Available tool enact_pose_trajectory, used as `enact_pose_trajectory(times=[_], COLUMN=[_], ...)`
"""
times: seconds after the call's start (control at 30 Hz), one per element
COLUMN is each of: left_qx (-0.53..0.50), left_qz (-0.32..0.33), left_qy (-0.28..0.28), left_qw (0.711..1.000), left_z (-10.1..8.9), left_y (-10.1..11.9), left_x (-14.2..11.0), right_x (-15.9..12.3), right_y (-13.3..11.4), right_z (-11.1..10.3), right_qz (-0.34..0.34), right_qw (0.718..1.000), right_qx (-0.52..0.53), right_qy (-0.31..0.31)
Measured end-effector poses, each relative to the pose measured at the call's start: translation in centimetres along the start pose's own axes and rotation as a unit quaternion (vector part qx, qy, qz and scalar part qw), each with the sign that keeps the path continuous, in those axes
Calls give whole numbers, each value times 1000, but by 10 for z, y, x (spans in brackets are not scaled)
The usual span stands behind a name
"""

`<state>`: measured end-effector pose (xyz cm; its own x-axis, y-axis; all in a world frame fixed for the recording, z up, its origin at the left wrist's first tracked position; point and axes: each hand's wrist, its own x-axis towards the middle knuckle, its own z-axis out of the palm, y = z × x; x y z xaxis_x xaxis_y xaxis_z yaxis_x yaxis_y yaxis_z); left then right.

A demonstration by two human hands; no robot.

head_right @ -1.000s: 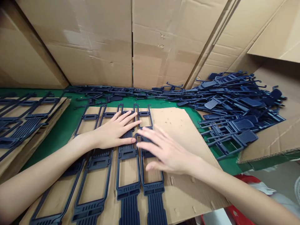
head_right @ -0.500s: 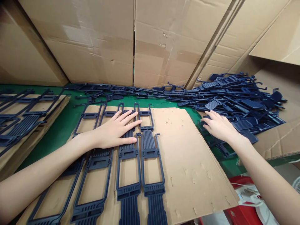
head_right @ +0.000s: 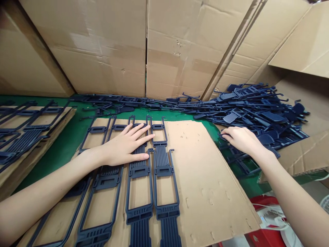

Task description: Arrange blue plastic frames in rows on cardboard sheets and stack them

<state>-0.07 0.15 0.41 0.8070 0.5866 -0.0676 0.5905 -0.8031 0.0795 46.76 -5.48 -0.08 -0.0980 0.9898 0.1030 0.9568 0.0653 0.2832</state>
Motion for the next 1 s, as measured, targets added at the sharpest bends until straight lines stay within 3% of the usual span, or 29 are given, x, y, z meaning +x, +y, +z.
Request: enact_pose_trajectory(times=[0.13, 0.3, 0.53, 0.7, 0.87, 1.0], left_qx=[-9, -23, -24, -24, -18, -20], left_qz=[6, 10, 5, 4, 2, 4], left_qy=[9, 16, 21, 23, 14, 14], left_qw=[1000, 1000, 999, 999, 1000, 1000], left_z=[2, 3, 3, 4, 3, 2], left_y=[0, -1, 0, 0, 1, 1], left_x=[0, -1, -1, -1, -1, -2], right_x=[-3, -1, -6, -6, 0, -10], right_y=[1, -1, 1, -16, -40, -73], right_z=[-9, -12, -17, -49, -87, -108], right_qz=[17, -8, 11, 62, 47, 75], right_qw=[999, 999, 998, 974, 928, 893], right_qx=[-2, -12, -48, -108, -60, 2], right_qy=[51, 31, 39, 188, 366, 444])
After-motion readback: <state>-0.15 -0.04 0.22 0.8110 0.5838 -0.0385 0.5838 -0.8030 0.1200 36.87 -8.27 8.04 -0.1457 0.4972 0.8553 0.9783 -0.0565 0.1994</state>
